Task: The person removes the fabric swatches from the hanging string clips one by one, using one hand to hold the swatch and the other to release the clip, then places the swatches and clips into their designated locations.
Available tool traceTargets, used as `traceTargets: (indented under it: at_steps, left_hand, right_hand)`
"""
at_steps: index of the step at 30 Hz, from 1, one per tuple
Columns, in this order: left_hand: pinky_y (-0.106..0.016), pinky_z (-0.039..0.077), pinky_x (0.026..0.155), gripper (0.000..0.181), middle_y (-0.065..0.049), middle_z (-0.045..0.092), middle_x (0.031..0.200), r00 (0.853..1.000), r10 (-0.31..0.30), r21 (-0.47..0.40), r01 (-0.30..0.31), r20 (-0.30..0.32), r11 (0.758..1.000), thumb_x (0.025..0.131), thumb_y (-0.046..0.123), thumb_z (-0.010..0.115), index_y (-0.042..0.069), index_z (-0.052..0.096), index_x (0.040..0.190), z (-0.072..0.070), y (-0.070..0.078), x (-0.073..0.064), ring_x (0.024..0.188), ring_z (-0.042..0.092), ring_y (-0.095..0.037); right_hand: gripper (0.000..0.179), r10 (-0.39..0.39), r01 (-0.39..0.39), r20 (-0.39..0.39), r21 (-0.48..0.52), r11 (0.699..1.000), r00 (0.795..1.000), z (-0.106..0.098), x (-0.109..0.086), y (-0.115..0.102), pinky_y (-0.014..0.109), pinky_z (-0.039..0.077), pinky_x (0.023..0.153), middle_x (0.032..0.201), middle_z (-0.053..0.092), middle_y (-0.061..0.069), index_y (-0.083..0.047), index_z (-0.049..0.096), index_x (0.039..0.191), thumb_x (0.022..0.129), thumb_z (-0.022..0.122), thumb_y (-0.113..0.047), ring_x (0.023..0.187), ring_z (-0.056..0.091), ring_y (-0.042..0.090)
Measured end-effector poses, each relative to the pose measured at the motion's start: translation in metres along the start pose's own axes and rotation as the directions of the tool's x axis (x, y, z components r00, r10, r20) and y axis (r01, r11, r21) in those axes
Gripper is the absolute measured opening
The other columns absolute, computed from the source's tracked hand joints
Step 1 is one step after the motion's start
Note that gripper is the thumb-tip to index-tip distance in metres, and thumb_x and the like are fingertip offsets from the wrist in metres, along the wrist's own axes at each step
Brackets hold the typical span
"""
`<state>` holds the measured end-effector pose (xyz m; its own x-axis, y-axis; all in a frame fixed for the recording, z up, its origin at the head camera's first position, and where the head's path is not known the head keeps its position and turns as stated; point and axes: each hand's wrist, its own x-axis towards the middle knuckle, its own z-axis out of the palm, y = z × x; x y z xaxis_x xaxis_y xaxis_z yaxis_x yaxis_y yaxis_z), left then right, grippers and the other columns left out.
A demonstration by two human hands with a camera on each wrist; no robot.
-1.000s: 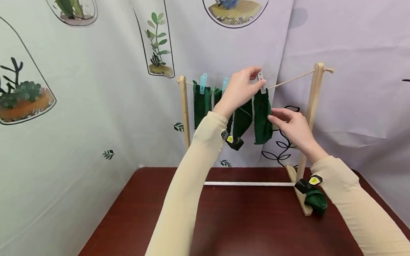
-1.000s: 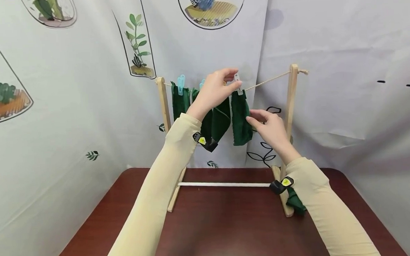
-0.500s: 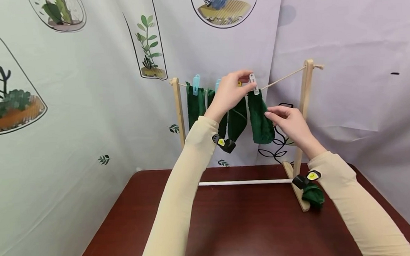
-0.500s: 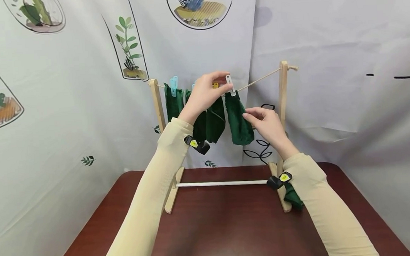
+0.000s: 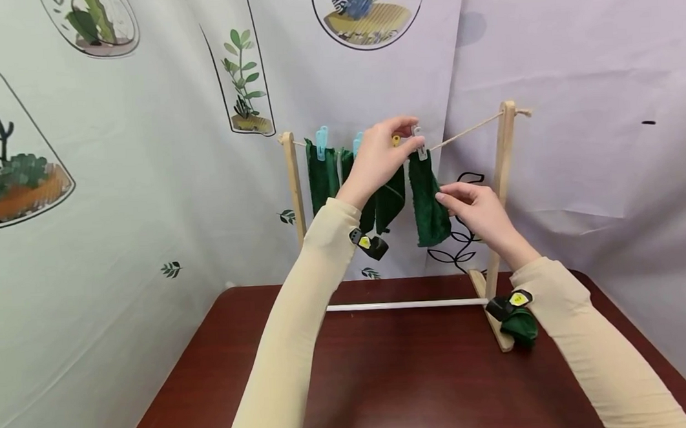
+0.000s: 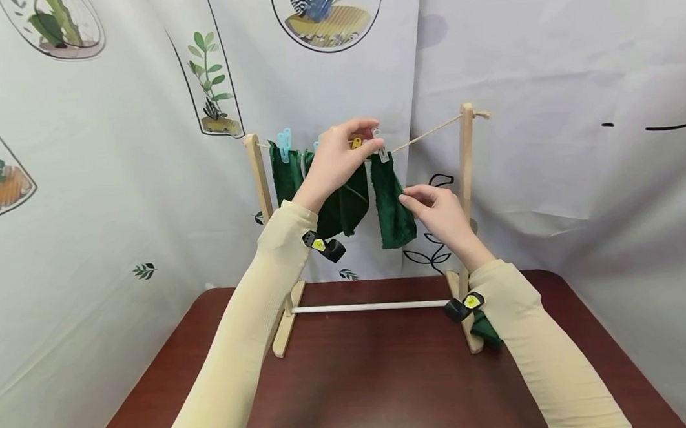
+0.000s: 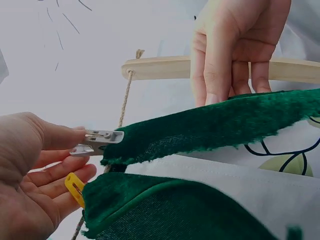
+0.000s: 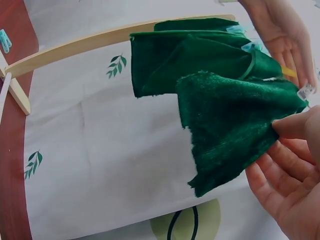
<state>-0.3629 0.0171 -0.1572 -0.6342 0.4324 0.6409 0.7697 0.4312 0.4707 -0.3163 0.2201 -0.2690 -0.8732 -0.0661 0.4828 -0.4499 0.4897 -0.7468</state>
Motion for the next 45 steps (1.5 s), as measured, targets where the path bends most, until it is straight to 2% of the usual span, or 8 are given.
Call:
traceTargets:
  at_steps: [6,10,19,26,33,36,40,45]
  left_hand:
    - [-0.021,0.047,0.092,0.034,-0.006,0.07,0.115,0.996,0.063,0.009,-0.062,-0.069,0.998,0.097,0.018,0.07,0.004,0.067,0.128,-0.001,0.006,-0.002,0.109,0.063,-0.013]
    - [-0.022,0.048,0.09,0.031,-0.005,0.071,0.112,0.992,0.082,0.007,-0.081,-0.098,0.997,0.096,0.016,0.072,0.005,0.07,0.124,0.001,0.006,-0.003,0.105,0.064,-0.013]
    - [-0.019,0.05,0.083,0.022,-0.005,0.073,0.103,0.984,0.071,-0.037,-0.078,-0.165,0.996,0.094,0.012,0.074,0.003,0.073,0.114,0.005,0.002,-0.006,0.094,0.066,-0.012]
    - [-0.017,0.051,0.086,0.014,-0.008,0.074,0.1,0.961,0.151,-0.04,-0.165,-0.232,0.985,0.093,0.007,0.073,0.001,0.073,0.106,0.0,0.007,-0.005,0.091,0.068,-0.015]
    - [-0.016,0.05,0.087,0.013,-0.008,0.074,0.102,0.951,0.167,-0.041,-0.184,-0.259,0.982,0.094,0.007,0.072,0.002,0.073,0.106,-0.007,0.011,-0.007,0.092,0.068,-0.014]
    - [-0.016,0.051,0.087,0.014,-0.009,0.074,0.102,0.935,0.212,-0.035,-0.231,-0.284,0.972,0.094,0.007,0.072,0.001,0.073,0.106,-0.011,0.011,-0.009,0.092,0.068,-0.014]
    - [-0.016,0.049,0.089,0.018,-0.009,0.072,0.104,0.927,0.256,0.009,-0.264,-0.274,0.965,0.094,0.008,0.073,0.0,0.071,0.11,-0.014,0.012,-0.017,0.094,0.067,-0.014]
    - [-0.015,0.047,0.094,0.022,-0.009,0.069,0.109,0.942,0.267,0.063,-0.26,-0.204,0.964,0.095,0.008,0.071,0.001,0.069,0.115,-0.018,0.007,-0.042,0.1,0.066,-0.015]
  right_hand:
    - [0.044,-0.015,0.015,-0.015,-0.009,1.0,1.0,-0.003,0.001,-0.002,0.029,0.049,0.079,0.116,0.069,0.013,-0.007,0.067,0.13,0.103,0.059,-0.04,0.089,0.062,0.018]
    - [0.044,-0.017,0.016,-0.01,-0.014,1.0,1.0,-0.004,0.001,-0.003,0.028,0.049,0.079,0.118,0.069,0.014,-0.005,0.067,0.129,0.103,0.058,-0.04,0.088,0.062,0.017]
    - [0.044,-0.019,0.019,-0.007,-0.02,1.0,1.0,-0.003,0.0,-0.007,0.025,0.051,0.08,0.118,0.069,0.015,-0.005,0.068,0.128,0.103,0.058,-0.039,0.091,0.063,0.015]
    - [0.045,-0.009,0.009,-0.004,-0.009,1.0,1.0,-0.007,-0.002,-0.011,0.023,0.049,0.086,0.124,0.066,0.016,-0.004,0.066,0.131,0.103,0.057,-0.038,0.1,0.061,0.009]
    - [0.048,0.032,-0.032,-0.008,-0.029,0.999,0.999,-0.009,-0.005,-0.007,0.025,0.048,0.086,0.124,0.067,0.011,-0.008,0.067,0.13,0.101,0.059,-0.046,0.102,0.061,0.01]
    - [0.047,0.041,-0.04,0.013,-0.037,0.998,0.999,-0.012,-0.008,-0.004,0.023,0.047,0.086,0.127,0.065,0.011,-0.007,0.066,0.131,0.102,0.059,-0.043,0.103,0.059,0.006]
    - [0.045,0.051,-0.044,0.076,-0.088,0.995,0.996,-0.017,-0.014,0.002,0.021,0.047,0.081,0.125,0.065,0.014,-0.006,0.066,0.131,0.102,0.06,-0.039,0.099,0.059,0.005]
    - [0.042,0.068,-0.037,0.164,-0.189,0.981,0.984,-0.028,-0.029,0.015,0.021,0.05,0.076,0.12,0.069,0.013,-0.007,0.069,0.127,0.102,0.061,-0.04,0.095,0.062,0.007]
